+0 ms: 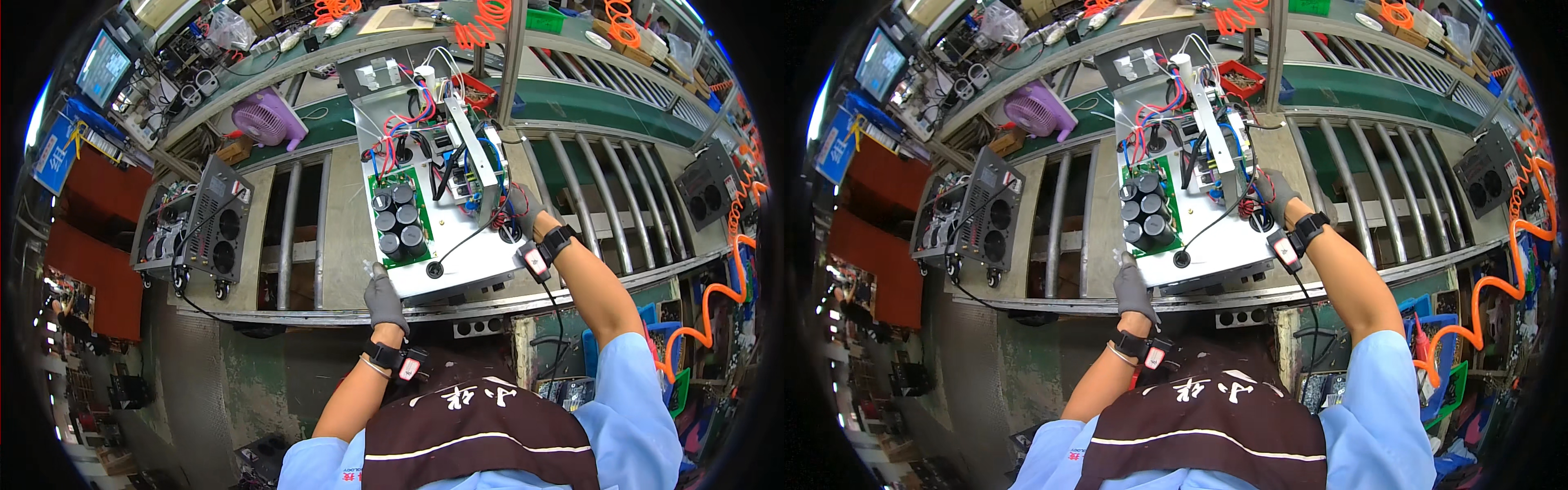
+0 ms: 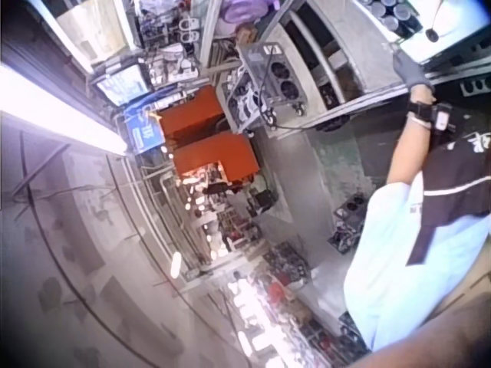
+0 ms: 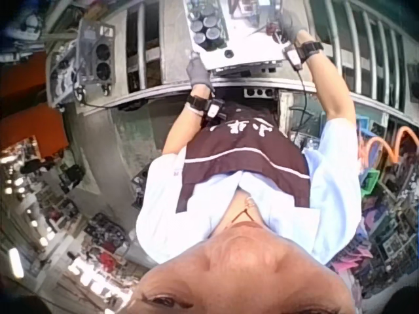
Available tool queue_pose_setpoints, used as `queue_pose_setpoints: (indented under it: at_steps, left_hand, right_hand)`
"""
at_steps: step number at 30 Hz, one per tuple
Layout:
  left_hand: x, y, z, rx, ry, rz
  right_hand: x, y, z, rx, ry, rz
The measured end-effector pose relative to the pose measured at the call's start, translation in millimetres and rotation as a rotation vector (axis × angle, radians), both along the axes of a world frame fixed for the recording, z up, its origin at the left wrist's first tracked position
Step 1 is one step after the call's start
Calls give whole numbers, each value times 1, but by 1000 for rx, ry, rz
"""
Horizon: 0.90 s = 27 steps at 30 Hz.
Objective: Assembling internal components, wiring, and enclosures for a welding or cutting machine on a production line.
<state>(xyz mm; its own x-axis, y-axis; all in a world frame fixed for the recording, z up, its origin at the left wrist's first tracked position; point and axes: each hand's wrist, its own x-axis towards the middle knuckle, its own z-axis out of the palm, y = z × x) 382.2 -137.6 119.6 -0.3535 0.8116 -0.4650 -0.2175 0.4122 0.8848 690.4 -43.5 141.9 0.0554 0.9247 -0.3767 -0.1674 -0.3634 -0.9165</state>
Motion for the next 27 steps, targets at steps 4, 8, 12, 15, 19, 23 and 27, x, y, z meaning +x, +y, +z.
queue_pose_setpoints:
  at_steps: [4, 8, 12, 15, 19, 23, 27]
  left_hand:
    - [0, 5, 4, -54, -85, 70]
    - [-14, 19, -1, -88, 18, 71]
    - [-41, 45, -13, 44, -64, -11]
    - [-61, 64, -15, 36, 215, -109]
    - [-76, 96, -10, 55, 78, -71]
    - [-94, 136, 0, 144, -141, -215]
    - [-125, 178, 13, 76, 14, -420]
  right_hand:
    - [8, 8, -31, 71, -125, 48]
    - [4, 2, -60, 318, -392, 21]
    - [-25, -28, -53, 111, -186, -294]
    - [-53, -45, -29, 175, -150, -445]
    - [-73, -53, -3, 40, 76, -484]
    - [-109, -42, -6, -82, 59, -563]
    - [-136, -36, -11, -115, 9, -400]
